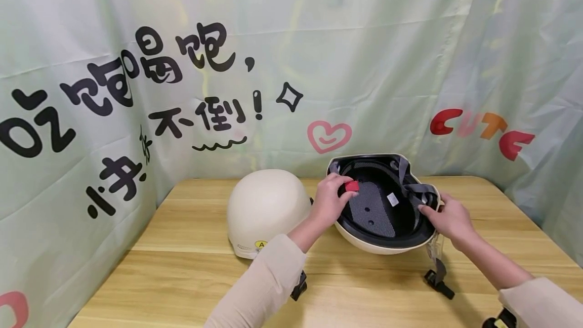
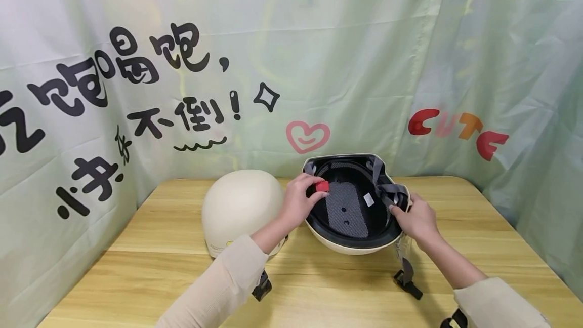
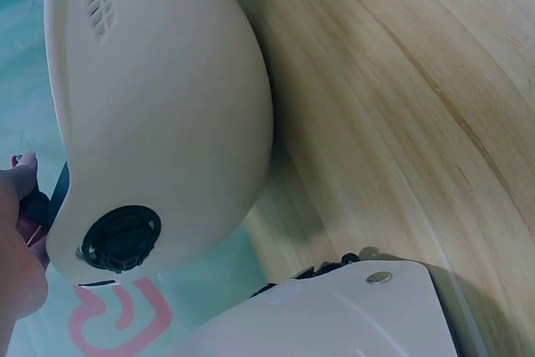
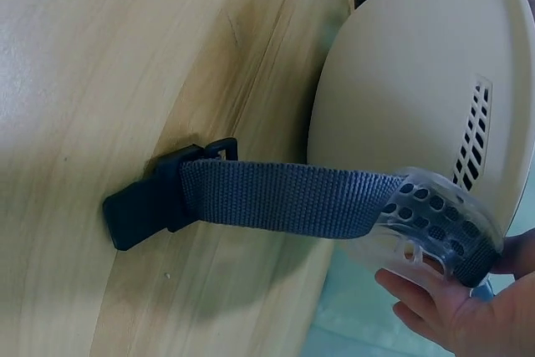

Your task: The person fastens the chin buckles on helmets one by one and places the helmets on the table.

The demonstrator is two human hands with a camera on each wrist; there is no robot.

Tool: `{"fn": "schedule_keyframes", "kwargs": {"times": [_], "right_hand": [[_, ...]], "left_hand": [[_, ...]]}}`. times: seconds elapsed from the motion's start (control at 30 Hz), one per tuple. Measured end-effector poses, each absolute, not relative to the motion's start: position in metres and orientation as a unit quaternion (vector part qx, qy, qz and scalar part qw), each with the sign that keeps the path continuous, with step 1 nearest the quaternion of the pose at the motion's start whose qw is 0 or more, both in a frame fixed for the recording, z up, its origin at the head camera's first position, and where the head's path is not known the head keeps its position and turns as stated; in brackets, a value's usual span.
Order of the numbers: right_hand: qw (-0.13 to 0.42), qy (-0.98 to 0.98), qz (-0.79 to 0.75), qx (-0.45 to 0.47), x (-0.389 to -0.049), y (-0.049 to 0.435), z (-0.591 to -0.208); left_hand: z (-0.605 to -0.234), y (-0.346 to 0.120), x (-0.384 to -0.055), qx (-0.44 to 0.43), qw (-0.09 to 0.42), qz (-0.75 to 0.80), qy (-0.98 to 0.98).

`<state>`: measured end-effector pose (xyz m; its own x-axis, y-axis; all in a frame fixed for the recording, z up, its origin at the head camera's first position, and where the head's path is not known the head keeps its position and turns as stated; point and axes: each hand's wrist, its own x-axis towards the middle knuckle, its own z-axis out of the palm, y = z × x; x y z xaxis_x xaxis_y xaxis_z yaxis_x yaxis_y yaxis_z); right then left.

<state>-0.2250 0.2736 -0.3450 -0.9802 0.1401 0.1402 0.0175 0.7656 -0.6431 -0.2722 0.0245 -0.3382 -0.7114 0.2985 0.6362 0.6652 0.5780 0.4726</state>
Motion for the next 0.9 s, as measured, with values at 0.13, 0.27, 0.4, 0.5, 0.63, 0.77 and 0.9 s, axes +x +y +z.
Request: {"fn": "schedule_keyframes", "kwargs": {"times": [0.13,0.27,0.4,0.5,0.63,0.77,0.9], "right_hand": [[0.068,-0.935,0.348,-0.035,-0.226,0.277,-0.345],[0.024,-0.923,0.383,-0.028,-0.227,0.281,-0.345],[-0.018,-0.904,0.425,-0.031,-0.224,0.288,-0.344],[-0.007,-0.898,0.439,-0.018,-0.219,0.295,-0.348],[0.046,-0.901,0.431,0.019,-0.211,0.300,-0.357],[0.091,-0.908,0.407,0.045,-0.203,0.302,-0.367],[0.095,-0.917,0.384,0.047,-0.196,0.302,-0.376]], "left_hand": [[-0.341,0.025,-0.273,-0.285,0.255,-0.356,-0.853],[-0.342,0.025,-0.272,-0.285,0.257,-0.346,-0.856],[-0.343,0.024,-0.271,-0.283,0.256,-0.338,-0.860],[-0.344,0.024,-0.270,-0.281,0.249,-0.342,-0.861],[-0.345,0.024,-0.270,-0.285,0.250,-0.340,-0.861],[-0.346,0.024,-0.270,-0.294,0.259,-0.335,-0.857],[-0.347,0.024,-0.269,-0.298,0.258,-0.340,-0.854]]}}
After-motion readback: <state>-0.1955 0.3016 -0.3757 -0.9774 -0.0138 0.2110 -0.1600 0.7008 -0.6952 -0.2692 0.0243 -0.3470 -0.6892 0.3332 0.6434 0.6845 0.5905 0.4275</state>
